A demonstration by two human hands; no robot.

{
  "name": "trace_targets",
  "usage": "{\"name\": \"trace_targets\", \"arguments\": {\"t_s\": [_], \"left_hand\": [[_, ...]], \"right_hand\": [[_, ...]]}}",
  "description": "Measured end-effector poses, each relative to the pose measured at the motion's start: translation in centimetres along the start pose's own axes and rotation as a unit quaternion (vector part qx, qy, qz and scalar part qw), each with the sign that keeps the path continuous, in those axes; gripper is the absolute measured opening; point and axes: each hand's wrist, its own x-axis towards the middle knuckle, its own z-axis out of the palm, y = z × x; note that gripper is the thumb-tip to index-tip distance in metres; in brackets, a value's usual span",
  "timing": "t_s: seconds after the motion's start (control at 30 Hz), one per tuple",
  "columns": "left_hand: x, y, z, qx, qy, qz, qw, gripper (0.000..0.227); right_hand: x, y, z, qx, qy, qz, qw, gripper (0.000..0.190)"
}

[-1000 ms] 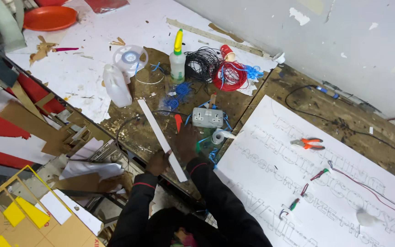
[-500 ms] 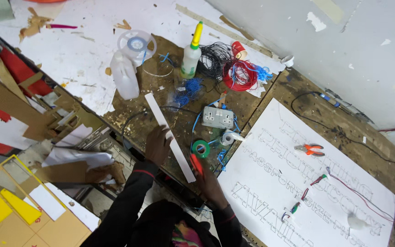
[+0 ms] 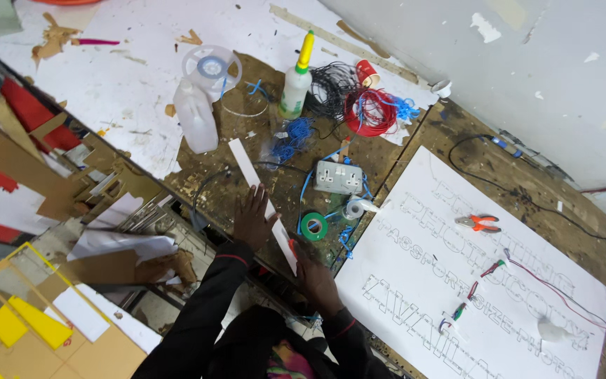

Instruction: The person strips the insulation from the ends of red and green wires using pliers. They then twist the exposed wire strands together and connect them to a small white electrical component on a workbench.

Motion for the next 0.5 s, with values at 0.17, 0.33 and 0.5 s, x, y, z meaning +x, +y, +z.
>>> {"name": "trace_targets", "arguments": {"t_s": [0.17, 0.33, 0.5], "left_hand": [[0.4, 0.2, 0.9, -0.01, 0.001, -0.02, 1.0, 0.1], [0.8, -0.7, 4.9, 0.058, 0.233, 0.026, 0.97, 0.102], [0.1, -0.1, 2.9, 0.024, 0.058, -0.018, 0.998, 0.096]], "right_hand": [[-0.1, -3.1, -3.8, -0.007, 0.023, -0.072, 0.997, 0.062], [1.5, 0.5, -1.8, -0.001, -0.01, -0.1, 0.995, 0.068], [2.2, 1.0, 1.1, -0.096, -0.009, -0.058, 0.994, 0.068]]}}
